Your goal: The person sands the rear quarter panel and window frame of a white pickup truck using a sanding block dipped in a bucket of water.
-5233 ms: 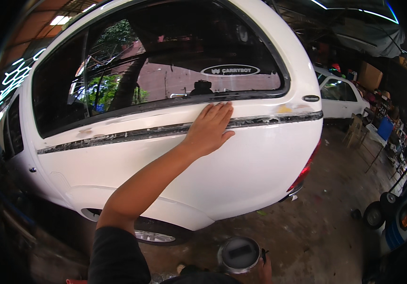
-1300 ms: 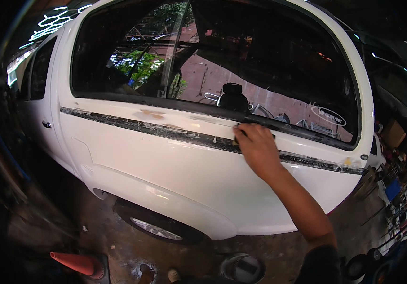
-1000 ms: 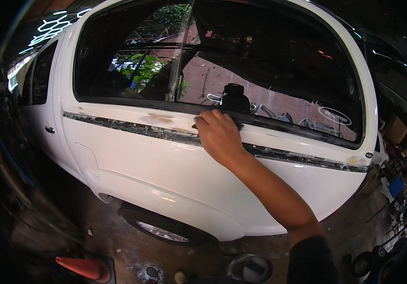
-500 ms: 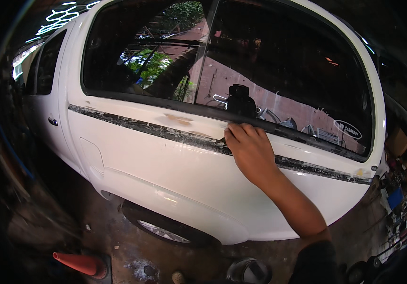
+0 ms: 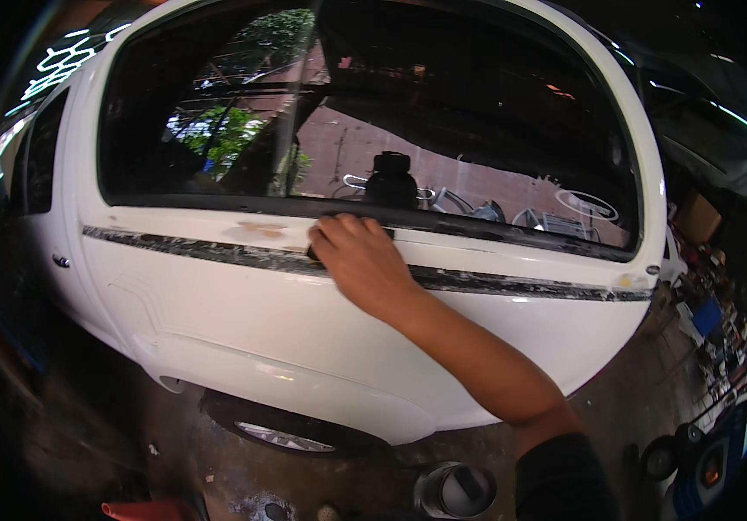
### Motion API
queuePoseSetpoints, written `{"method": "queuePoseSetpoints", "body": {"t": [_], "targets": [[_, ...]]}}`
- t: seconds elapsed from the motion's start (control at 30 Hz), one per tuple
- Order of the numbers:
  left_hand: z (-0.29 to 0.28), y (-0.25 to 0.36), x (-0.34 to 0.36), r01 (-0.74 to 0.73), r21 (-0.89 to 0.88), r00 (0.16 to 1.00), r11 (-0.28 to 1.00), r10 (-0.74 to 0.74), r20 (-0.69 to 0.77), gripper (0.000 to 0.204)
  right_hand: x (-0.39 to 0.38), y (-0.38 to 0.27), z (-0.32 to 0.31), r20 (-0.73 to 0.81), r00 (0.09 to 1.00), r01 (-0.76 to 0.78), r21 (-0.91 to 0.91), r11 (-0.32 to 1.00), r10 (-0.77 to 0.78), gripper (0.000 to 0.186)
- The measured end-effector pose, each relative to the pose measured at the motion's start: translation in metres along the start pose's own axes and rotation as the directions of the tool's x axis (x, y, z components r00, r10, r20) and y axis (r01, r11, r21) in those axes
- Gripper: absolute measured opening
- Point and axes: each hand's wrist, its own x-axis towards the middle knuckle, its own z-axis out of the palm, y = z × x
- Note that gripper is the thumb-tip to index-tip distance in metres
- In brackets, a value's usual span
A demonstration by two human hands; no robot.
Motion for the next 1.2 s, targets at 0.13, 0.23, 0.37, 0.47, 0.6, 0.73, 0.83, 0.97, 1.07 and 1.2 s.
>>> {"method": "queuePoseSetpoints", "body": {"t": [0.13,0.23,0.37,0.47,0.6,0.73,0.83,0.97,1.07,1.2], "targets": [[-0.003,0.009,0.005,0.013,0.03,0.999,0.999,-0.014,0.04,0.043,-0.03,0.023,-0.02,0.032,0.991,-0.128,0.011,0.992,0.128,0.031],[-0.005,0.017,0.005,0.026,0.051,0.998,0.998,-0.029,0.061,0.044,-0.077,0.056,-0.061,0.095,0.97,-0.223,-0.001,0.975,0.223,0.037],[0.0,0.029,0.003,0.047,0.062,0.996,0.997,-0.052,0.077,0.045,-0.147,0.11,-0.116,0.059,0.96,-0.267,-0.107,0.958,0.274,0.035],[0.004,0.038,0.0,0.056,0.063,0.995,0.996,-0.062,0.082,0.045,-0.195,0.151,-0.161,0.089,0.949,-0.286,-0.167,0.944,0.303,0.034],[0.008,0.045,-0.008,0.081,0.053,0.994,0.995,-0.085,0.075,0.046,-0.243,0.185,-0.206,0.12,0.922,-0.336,-0.221,0.915,0.368,0.039],[0.017,0.054,-0.013,0.099,0.041,0.991,0.994,-0.102,0.082,0.047,-0.229,0.17,-0.174,0.049,0.968,-0.234,-0.161,0.959,0.245,0.042],[0.027,0.053,-0.024,0.131,0.031,0.985,0.991,-0.133,0.11,0.047,-0.18,0.138,-0.124,0.065,0.989,-0.131,-0.062,0.989,0.135,0.036],[0.036,0.061,-0.041,0.192,-0.033,0.97,0.981,-0.184,0.162,0.048,-0.152,0.123,-0.103,0.012,0.999,-0.044,-0.017,0.999,0.045,0.036],[0.049,0.05,-0.044,0.184,-0.008,0.975,0.983,-0.181,0.13,0.044,-0.186,0.153,-0.142,0.133,0.982,-0.127,-0.044,0.991,0.132,0.034],[0.035,0.069,-0.049,0.17,0.048,0.981,0.984,-0.174,0.091,0.04,-0.265,0.205,-0.209,0.112,0.961,-0.238,-0.121,0.964,0.252,0.046]]}}
